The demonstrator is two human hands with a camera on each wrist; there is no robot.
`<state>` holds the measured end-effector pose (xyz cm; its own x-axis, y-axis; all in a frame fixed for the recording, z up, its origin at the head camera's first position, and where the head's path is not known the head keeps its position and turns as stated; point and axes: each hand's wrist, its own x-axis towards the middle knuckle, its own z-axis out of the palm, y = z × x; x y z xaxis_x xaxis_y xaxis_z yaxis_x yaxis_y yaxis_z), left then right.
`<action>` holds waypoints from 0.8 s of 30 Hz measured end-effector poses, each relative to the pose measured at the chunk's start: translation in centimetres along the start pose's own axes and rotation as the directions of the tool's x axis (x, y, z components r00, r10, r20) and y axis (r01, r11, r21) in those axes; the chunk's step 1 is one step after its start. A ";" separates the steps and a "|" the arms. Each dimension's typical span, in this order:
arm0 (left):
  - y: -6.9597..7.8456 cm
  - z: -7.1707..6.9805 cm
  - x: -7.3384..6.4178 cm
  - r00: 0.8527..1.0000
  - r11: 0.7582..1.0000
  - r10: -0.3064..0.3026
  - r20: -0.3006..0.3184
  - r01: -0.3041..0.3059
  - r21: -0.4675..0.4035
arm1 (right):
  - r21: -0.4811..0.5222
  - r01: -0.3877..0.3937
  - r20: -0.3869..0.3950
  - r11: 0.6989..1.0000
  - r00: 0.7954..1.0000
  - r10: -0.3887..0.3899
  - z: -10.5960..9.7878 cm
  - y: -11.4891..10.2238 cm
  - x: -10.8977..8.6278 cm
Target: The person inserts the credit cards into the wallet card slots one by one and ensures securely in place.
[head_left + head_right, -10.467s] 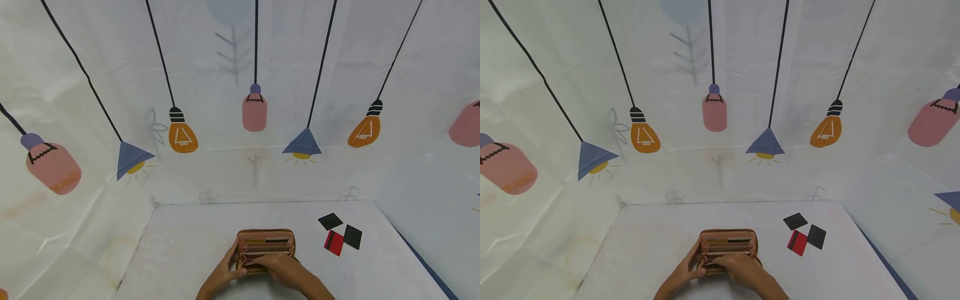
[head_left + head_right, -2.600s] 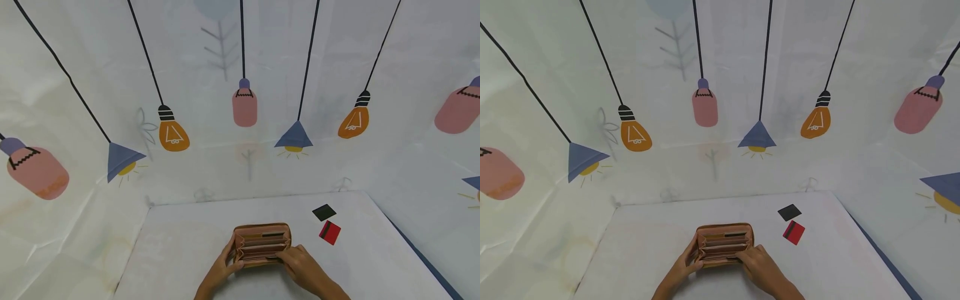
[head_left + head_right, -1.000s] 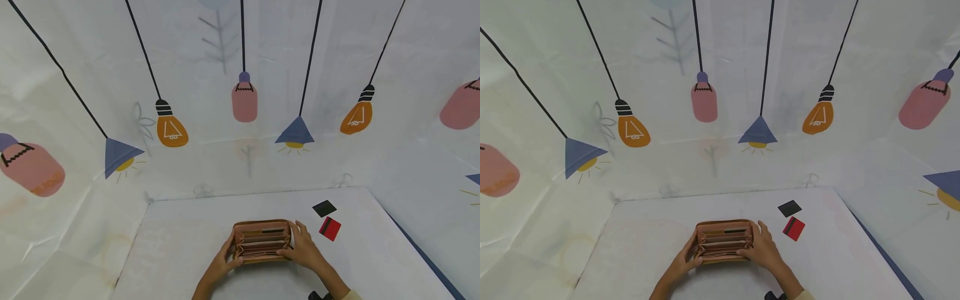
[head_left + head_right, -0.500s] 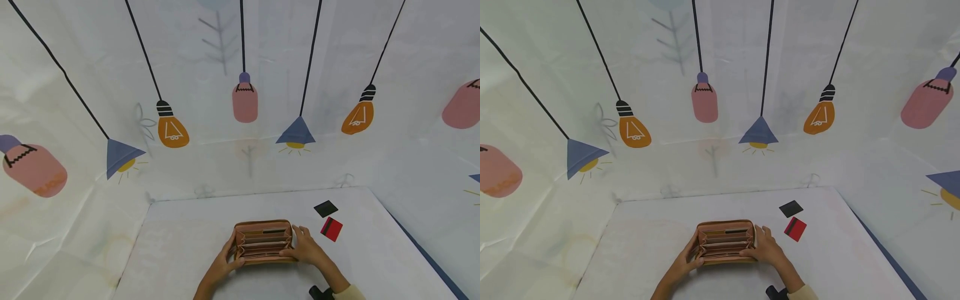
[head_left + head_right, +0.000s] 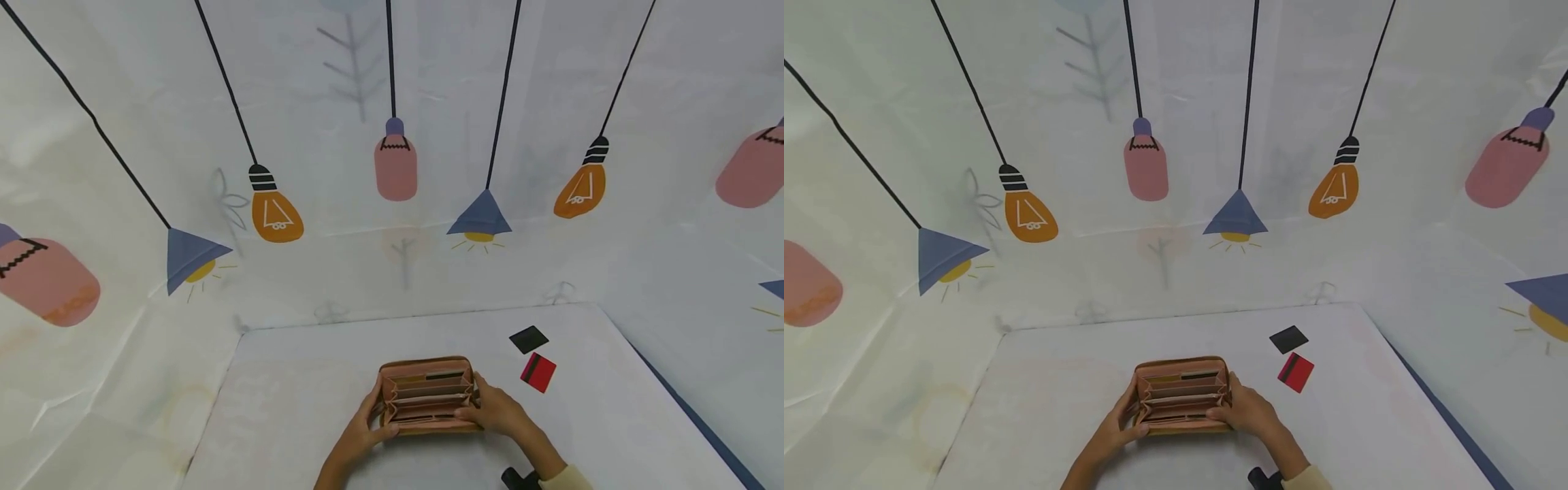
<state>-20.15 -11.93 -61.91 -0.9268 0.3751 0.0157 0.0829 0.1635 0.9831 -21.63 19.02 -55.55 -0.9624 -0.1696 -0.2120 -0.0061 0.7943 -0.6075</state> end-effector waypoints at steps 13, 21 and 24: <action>-1.0 0.0 -1.4 0.996 0.996 -0.083 -0.017 0.083 -0.017 | 0.271 -0.033 0.091 0.962 0.996 0.008 -0.6 3.9 0.0; -0.8 -0.1 -0.5 1.000 1.000 0.002 -0.020 -0.002 0.006 | 0.017 -0.142 -0.315 0.990 0.939 0.141 -4.4 9.1 2.0; -0.9 0.0 0.0 0.999 0.999 0.031 -0.008 -0.031 -0.010 | -0.038 -0.247 -0.376 0.968 0.901 0.215 -5.3 10.7 2.8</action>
<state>-20.25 -12.10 -62.77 -0.9266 0.3731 0.0476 0.1080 0.1425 0.9839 -25.80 30.15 -58.61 -0.9708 0.2376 -0.0341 0.2217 0.8331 -0.5068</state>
